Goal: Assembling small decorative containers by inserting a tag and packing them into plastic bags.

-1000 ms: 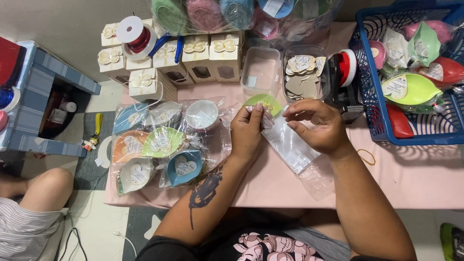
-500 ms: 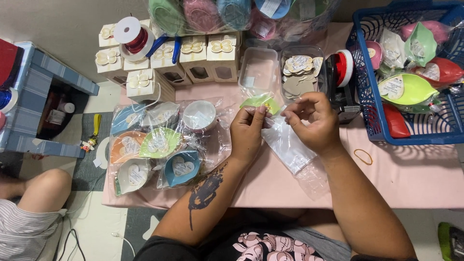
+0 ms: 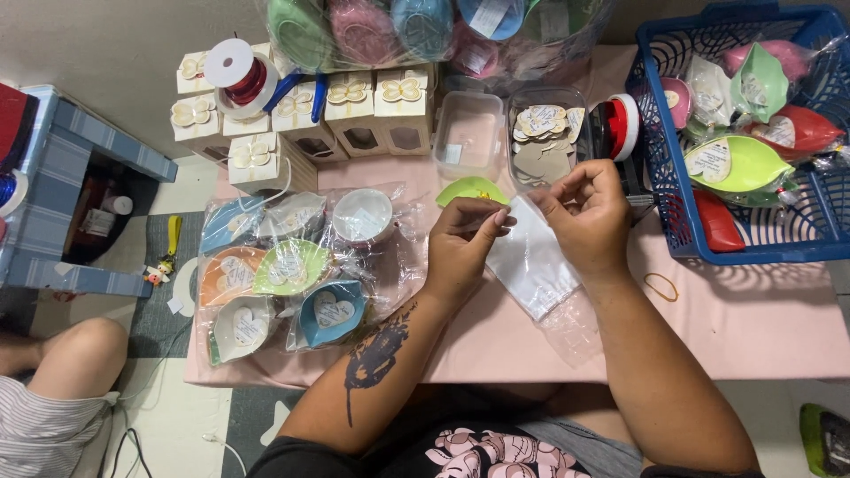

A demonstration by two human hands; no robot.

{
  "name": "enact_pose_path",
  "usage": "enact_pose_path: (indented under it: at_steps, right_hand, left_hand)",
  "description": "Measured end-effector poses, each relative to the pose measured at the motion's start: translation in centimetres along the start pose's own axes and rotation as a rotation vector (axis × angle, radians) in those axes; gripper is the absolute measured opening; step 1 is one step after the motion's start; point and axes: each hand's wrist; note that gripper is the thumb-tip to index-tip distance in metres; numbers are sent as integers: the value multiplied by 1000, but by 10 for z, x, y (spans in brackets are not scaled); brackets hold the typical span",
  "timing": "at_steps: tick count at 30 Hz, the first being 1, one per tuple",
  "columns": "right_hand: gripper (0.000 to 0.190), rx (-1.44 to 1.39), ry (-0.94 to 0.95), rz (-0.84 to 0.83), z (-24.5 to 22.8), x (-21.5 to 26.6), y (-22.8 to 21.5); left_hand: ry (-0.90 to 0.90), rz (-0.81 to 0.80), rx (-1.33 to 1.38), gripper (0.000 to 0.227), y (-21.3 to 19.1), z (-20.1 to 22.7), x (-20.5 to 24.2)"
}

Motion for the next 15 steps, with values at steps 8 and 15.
enact_pose_path:
  at_steps: [8,15]
  right_hand:
    - [21,-10,129,-85,3,0,-1]
    - [22,-154,329,-86,-6,0,3]
  left_hand:
    - [66,45,-100,14,-7,-2,-2]
    - [150,-3,-229,11,-8,6,-6]
Point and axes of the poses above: each hand's wrist, its own x-axis away from the middle knuckle, its own y-axis out of the palm, z = x × y, and after that the axes turned 9 degrees about y, right-handed
